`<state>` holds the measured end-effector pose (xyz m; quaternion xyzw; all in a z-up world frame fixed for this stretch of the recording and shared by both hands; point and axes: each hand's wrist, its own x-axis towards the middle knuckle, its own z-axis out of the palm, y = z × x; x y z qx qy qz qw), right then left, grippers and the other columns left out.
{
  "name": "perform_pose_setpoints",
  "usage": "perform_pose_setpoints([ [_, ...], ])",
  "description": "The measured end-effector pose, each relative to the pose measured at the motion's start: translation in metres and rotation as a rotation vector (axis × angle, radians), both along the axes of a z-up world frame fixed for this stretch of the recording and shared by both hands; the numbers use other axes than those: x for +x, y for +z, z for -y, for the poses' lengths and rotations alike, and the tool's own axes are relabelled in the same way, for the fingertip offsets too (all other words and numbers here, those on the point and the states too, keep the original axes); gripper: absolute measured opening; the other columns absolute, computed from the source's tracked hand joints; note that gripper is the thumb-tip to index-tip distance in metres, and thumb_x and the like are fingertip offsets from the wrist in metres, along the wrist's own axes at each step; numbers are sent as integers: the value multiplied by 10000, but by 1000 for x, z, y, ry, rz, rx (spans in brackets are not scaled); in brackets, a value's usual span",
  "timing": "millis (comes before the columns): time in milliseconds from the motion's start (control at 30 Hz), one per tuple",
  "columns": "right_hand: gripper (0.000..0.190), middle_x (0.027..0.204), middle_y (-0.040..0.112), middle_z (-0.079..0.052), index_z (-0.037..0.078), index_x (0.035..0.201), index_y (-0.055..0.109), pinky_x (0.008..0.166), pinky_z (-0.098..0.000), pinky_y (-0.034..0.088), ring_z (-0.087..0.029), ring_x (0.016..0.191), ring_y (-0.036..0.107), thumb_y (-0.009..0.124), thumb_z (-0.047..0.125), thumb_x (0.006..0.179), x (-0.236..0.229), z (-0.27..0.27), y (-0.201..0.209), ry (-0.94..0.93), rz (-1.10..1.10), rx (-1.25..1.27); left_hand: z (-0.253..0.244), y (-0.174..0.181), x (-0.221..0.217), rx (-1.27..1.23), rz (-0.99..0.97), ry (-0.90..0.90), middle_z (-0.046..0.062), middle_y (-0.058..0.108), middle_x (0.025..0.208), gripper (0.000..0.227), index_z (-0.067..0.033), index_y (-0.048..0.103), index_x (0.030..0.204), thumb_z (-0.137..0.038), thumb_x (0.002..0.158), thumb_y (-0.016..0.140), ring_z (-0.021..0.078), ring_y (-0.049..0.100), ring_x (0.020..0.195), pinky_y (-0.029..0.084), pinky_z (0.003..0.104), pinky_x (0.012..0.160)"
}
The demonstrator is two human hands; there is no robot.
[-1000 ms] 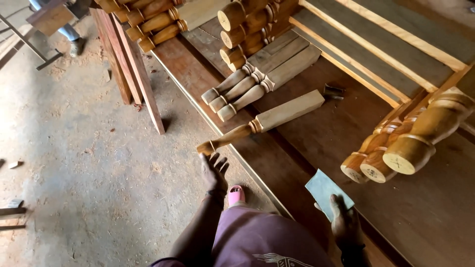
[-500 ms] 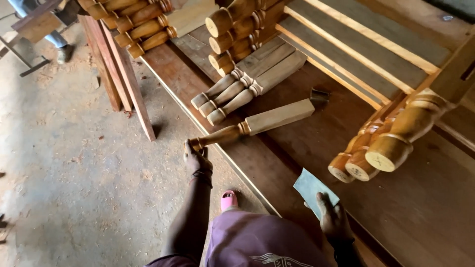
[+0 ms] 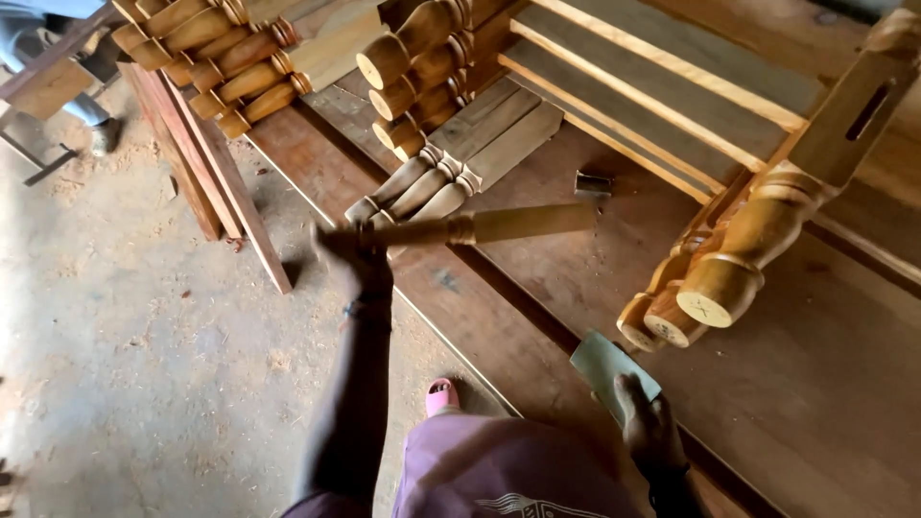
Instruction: Sand wooden furniture legs using sandpaper to smooth the surface.
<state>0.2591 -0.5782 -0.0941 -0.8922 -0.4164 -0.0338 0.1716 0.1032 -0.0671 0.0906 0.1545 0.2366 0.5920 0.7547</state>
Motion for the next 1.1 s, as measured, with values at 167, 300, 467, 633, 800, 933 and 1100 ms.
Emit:
perform_pose_setpoints([
  [167, 437, 1367, 627, -190, 39, 1412, 547, 1020, -423, 468, -329, 1180, 611, 476, 95, 984, 4, 1, -31, 129, 91, 122, -16, 93, 36, 584, 52, -2, 96, 623, 1077, 555, -95, 485, 1420, -537, 1085, 464, 183, 617, 874, 566, 356, 804],
  [300, 375, 1319, 653, -182, 37, 1361, 594, 986, -418, 486, -326, 1153, 648, 473, 107, 1013, -13, -6, 11, 110, -3, 167, 2, 202, 15, 851, 110, -95, 88, 604, 1225, 655, -176, 191, 1684, -526, 1134, 256, 177, 649, 1030, 591, 332, 904],
  [467, 373, 1020, 828, -222, -49, 1086, 727, 821, -431, 553, -333, 863, 753, 485, 235, 1081, -29, -45, 124, -265, -1039, 455, -46, 198, 40, 1767, -796, 364, 151, 695, 1292, 506, -51, 453, 1531, -395, 1176, 562, 145, 679, 1091, 571, 284, 902],
  [633, 380, 1125, 770, -250, -70, 1187, 696, 775, -417, 520, -309, 807, 693, 420, 160, 1064, -24, -25, 74, -58, -398, 315, 116, 211, 99, 1810, -423, -604, 169, 614, 1057, 385, -41, 535, 1214, -328, 1004, 686, 282, 626, 955, 588, 390, 809],
  [800, 352, 1214, 691, -248, -55, 1282, 627, 834, -435, 526, -314, 965, 691, 463, 139, 1039, -32, 11, 41, -106, -320, 308, 195, 138, 104, 1794, -1236, -1195, 138, 724, 795, 498, -106, 533, 1022, -586, 986, 408, 292, 731, 729, 599, 438, 687],
  [933, 488, 1402, 624, -217, -21, 1394, 555, 906, -467, 519, -316, 1102, 665, 489, 43, 914, -28, 63, 2, -7, 263, 59, 233, 100, 93, 1790, -1267, -1490, 177, 755, 875, 584, -98, 589, 1145, -634, 979, 429, 367, 725, 809, 584, 510, 744],
  [1100, 434, 1336, 639, -199, -11, 1385, 566, 977, -449, 532, -322, 1190, 644, 524, 61, 959, -63, 76, 61, -322, -147, 235, 282, -1, 96, 2025, -549, -1323, 132, 759, 1008, 479, -172, 718, 1171, -549, 1022, 463, 369, 709, 855, 563, 494, 759],
])
